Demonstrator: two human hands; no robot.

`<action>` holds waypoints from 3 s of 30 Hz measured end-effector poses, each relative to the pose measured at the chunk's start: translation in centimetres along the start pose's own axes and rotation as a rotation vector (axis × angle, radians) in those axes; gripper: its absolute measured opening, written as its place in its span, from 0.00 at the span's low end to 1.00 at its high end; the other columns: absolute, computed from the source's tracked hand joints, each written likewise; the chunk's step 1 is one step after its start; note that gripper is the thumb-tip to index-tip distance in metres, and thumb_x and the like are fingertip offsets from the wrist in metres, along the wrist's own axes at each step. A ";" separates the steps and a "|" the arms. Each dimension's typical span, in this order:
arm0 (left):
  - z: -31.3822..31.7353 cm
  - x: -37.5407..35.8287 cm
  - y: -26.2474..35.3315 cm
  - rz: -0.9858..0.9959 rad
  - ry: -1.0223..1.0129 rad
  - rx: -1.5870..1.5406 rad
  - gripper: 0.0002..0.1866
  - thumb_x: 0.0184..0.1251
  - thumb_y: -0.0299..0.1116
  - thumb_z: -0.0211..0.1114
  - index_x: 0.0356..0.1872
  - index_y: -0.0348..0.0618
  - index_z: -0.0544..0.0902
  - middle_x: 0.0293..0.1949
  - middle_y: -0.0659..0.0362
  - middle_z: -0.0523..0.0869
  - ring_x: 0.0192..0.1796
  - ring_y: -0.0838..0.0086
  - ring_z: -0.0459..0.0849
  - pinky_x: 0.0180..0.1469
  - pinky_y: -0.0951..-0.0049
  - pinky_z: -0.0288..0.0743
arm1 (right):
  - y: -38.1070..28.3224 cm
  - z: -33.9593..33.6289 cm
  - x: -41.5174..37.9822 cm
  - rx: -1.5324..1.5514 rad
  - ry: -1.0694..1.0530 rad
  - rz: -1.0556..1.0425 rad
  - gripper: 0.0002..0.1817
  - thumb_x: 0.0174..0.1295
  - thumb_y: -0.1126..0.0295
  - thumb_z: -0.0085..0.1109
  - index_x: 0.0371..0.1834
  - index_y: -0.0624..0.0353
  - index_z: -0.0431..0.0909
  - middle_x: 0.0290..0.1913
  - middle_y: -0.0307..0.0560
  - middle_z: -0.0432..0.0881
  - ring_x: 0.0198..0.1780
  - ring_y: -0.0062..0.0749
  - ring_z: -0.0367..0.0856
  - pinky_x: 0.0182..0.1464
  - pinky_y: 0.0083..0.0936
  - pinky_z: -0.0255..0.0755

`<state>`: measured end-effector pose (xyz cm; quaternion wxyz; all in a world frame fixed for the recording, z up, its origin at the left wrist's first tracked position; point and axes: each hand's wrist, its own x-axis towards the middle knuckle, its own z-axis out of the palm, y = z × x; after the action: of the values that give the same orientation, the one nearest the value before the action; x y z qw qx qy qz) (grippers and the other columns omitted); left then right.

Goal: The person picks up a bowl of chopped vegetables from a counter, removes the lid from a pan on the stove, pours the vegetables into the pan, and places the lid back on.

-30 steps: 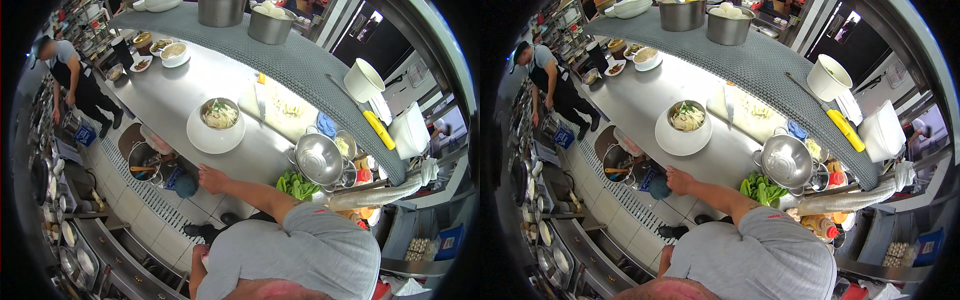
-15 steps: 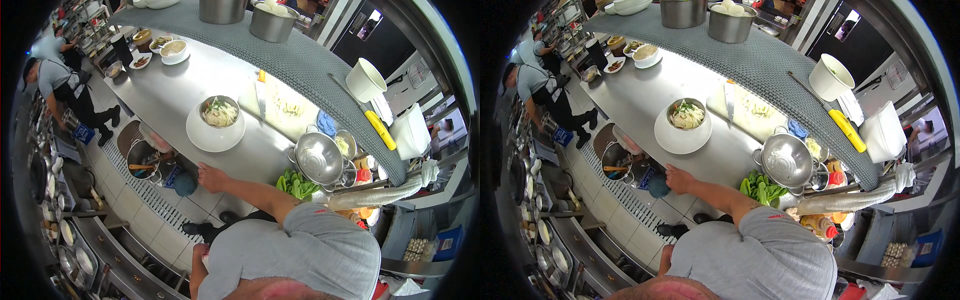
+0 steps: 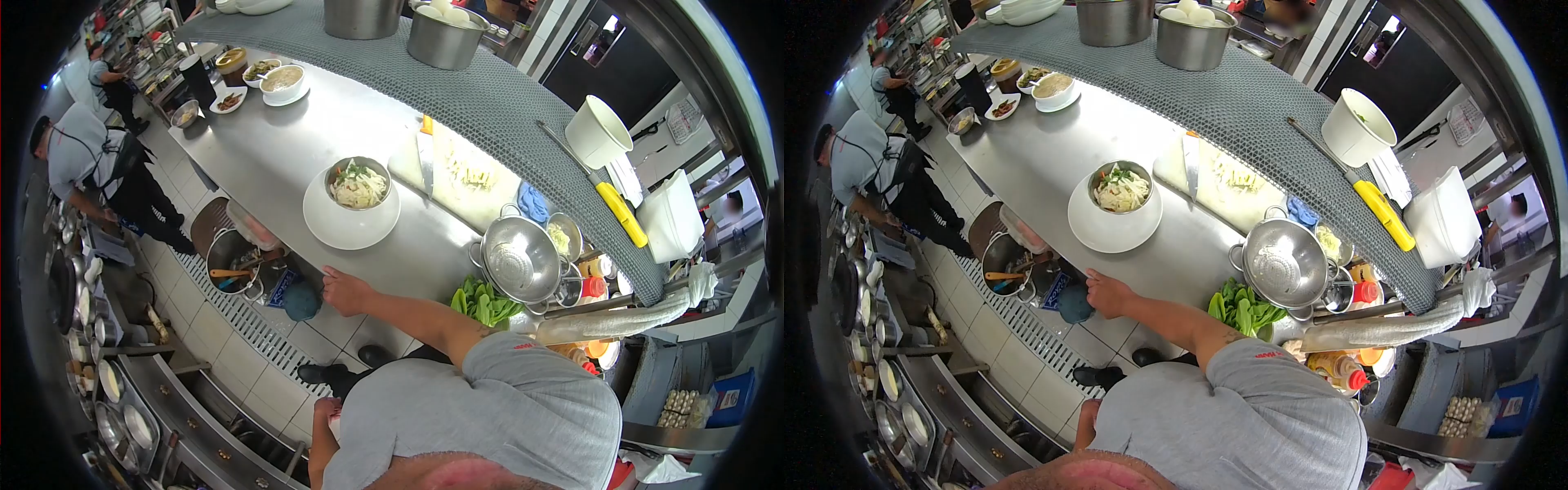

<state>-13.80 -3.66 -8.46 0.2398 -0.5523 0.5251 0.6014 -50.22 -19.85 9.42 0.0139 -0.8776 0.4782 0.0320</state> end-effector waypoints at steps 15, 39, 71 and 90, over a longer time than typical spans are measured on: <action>-0.1 -3.2 1.1 0.056 0.142 0.238 0.14 0.68 0.41 0.59 0.33 0.43 0.87 0.32 0.52 0.87 0.33 0.66 0.87 0.32 0.63 0.80 | 0.2 -0.3 0.0 -0.008 -0.012 -0.010 0.10 0.53 0.64 0.60 0.34 0.54 0.88 0.38 0.40 0.86 0.57 0.34 0.77 0.82 0.43 0.41; 3.1 0.2 -3.2 0.163 0.317 0.435 0.15 0.62 0.46 0.58 0.42 0.56 0.89 0.43 0.55 0.90 0.51 0.57 0.87 0.51 0.58 0.82 | 0.0 -0.8 -0.3 0.023 0.025 -0.015 0.10 0.52 0.67 0.59 0.30 0.55 0.88 0.36 0.44 0.87 0.55 0.35 0.78 0.81 0.41 0.44; 2.1 2.7 -3.8 0.152 0.165 0.632 0.15 0.51 0.45 0.66 0.40 0.57 0.91 0.36 0.58 0.91 0.40 0.62 0.91 0.41 0.61 0.84 | -0.1 -0.4 -0.1 -0.017 0.005 -0.004 0.10 0.55 0.65 0.58 0.32 0.54 0.89 0.38 0.41 0.86 0.56 0.34 0.78 0.81 0.41 0.44; 2.4 3.3 -5.7 0.290 0.321 0.606 0.09 0.45 0.39 0.66 0.29 0.51 0.87 0.35 0.56 0.91 0.39 0.58 0.90 0.36 0.60 0.83 | -0.1 -0.8 -0.2 0.009 -0.039 0.006 0.10 0.54 0.66 0.60 0.34 0.56 0.89 0.40 0.43 0.86 0.58 0.35 0.76 0.82 0.42 0.42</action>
<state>-10.78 -0.60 -13.97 0.2194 -0.4633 0.7832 0.3520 -50.18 -19.66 10.26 0.0273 -0.8752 0.4807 0.0469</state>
